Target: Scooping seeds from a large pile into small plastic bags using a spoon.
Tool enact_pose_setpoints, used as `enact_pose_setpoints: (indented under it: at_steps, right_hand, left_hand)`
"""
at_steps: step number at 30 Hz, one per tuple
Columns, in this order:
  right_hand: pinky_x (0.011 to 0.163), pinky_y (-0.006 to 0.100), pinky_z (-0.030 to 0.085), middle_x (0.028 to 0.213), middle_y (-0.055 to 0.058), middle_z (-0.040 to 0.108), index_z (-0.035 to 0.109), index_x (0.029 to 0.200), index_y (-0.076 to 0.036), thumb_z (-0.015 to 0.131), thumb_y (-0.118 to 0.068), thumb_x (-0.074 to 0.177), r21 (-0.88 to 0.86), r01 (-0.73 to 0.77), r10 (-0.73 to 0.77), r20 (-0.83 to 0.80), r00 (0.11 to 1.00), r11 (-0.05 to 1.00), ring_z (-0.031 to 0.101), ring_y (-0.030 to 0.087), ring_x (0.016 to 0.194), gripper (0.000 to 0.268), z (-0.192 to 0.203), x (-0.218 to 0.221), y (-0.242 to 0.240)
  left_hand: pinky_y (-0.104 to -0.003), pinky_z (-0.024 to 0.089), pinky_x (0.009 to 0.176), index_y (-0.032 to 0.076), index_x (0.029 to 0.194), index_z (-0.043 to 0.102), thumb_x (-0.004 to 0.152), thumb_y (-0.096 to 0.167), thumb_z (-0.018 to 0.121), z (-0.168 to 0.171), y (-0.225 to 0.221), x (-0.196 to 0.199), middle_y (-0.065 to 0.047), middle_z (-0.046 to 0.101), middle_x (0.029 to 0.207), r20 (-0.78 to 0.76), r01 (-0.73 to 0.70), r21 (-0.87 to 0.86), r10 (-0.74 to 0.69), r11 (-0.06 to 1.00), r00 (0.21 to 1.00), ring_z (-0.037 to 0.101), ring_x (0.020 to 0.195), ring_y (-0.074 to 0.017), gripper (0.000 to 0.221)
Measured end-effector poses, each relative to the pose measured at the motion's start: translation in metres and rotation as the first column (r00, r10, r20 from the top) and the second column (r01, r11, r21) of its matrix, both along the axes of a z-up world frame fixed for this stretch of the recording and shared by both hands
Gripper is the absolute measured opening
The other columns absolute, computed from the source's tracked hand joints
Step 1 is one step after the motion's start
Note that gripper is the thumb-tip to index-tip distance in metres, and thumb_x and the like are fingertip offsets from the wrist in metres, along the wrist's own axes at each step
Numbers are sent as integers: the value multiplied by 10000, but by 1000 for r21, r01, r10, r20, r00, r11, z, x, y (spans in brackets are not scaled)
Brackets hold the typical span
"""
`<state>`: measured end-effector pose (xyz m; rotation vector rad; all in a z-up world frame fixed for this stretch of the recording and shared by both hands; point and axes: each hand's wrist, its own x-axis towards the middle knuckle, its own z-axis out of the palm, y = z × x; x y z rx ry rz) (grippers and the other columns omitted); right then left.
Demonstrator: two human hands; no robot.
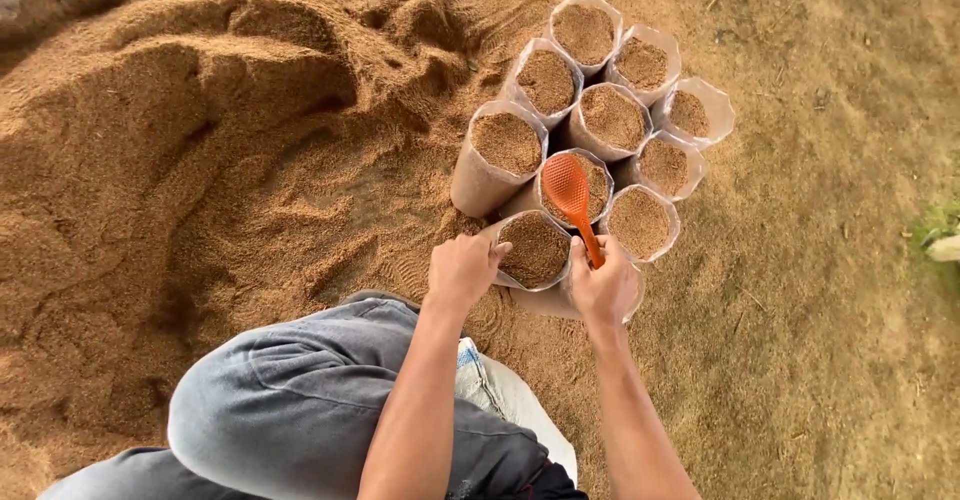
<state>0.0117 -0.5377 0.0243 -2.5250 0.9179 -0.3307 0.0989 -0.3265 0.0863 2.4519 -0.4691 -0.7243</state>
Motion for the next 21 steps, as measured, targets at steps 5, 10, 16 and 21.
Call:
enact_pose_setpoints:
  at_steps: [5,10,16,21]
  right_hand:
    - [720,422,479,700,99,647,682,934,-138,710,-334,954,-5,-156,156,91,984,988,630,326,692,199,32,21,26]
    - [707,437,494,801,162,677,726,1017,-111,733,-344,999,-32,-543,534,237,812,839,669,371,764,234,9,92,60]
    - [814,316,422,957,63,696,778,1213,-133,549,-89,1068,-26,-978,949,251,193,206,606,187,907,275,54,187,233]
    - [644,316,415,744,80,584,744,1287,-76,539,-187,1162,209,-970,981,174,-87,-123,510,152,675,265,143,126,404]
  left_hand:
    - [-449,599,709,132,1028,746,1003,369,528,-16,4,3,-97,730,763,121,-105,15,102,994,987,754,754,-309,322]
    - [-409,614,707,221,905,782,931,391,585,13,71,15,-14,763,800,325,-393,119,338,912,883,778,834,-227,261]
    - [-512,524,770,226,979,744,857,461,639,44,219,4,-44,727,1052,617,-817,-67,667,572,417,695,1006,-311,285]
    - [-532,556,872,96,1188,658,918,437,591,87,338,-109,-149,687,1198,604,-964,-100,785,247,139,679,1104,-345,440]
